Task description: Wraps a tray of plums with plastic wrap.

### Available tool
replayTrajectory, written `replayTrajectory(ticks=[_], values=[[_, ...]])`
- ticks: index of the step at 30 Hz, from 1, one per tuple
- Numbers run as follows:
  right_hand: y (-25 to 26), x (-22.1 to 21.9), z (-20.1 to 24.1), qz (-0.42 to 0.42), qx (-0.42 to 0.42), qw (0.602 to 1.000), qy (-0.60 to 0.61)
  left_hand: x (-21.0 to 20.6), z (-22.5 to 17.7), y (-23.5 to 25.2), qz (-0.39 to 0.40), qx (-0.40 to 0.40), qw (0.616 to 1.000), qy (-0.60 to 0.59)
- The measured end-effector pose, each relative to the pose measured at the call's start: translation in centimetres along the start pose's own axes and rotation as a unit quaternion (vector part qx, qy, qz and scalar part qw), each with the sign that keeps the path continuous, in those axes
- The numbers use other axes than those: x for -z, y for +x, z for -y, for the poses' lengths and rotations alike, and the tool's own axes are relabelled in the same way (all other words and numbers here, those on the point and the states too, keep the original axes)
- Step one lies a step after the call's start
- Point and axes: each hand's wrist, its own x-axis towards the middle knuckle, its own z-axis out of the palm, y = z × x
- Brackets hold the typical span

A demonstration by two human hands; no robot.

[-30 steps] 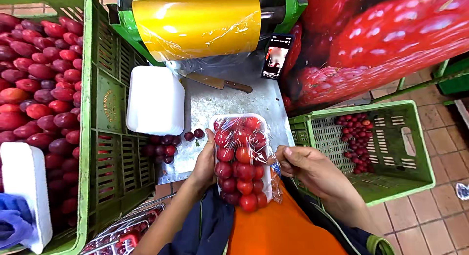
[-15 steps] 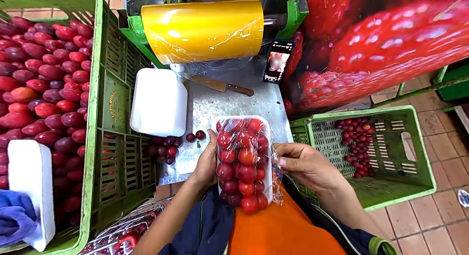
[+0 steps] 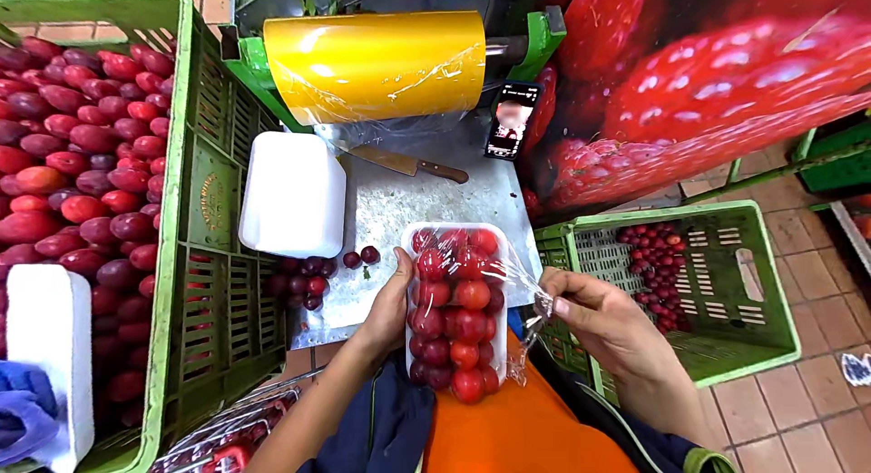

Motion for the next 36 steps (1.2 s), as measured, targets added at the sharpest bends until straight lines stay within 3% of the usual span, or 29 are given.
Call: replayTrajectory(ticks=[3, 6, 14, 26, 30, 33, 36], values=[[-1.2, -0.1, 0.1, 0.014, 0.035, 0.999, 0.017, -0.4, 0.0, 0.2, -0.005, 0.003, 1.000, 0.021], [-2.3, -0.8, 0.6, 0.029, 0.012, 0.994, 0.100, -0.4, 0.1, 0.4, 0.004, 0.007, 1.000, 0.030], [-3.5, -1.5, 0.8, -0.049, -0.050, 0.989, 0.132, -0.7, 0.3, 0.3, -0.024, 0.028, 0.999, 0.027], [-0.8, -2.6, -0.2, -0.062, -0.049, 0.992, -0.096, -0.8, 0.0, 0.1, -0.047, 0.015, 0.999, 0.018], [-0.6, -2.4, 0.0, -0.055, 0.041, 0.997, 0.019, -0.9, 0.2, -0.1, -0.048, 0.020, 0.999, 0.005], [-1.7, -2.4, 0.6, -0.031, 0.002, 0.988, 0.152, -1.1, 0.6, -0.1, -0.033, 0.022, 0.999, -0.013], [-2.3, -3.0, 1.1, -0.090, -0.047, 0.977, 0.188, -1.2, 1.0, -0.1, -0.029, 0.024, 0.999, -0.019]])
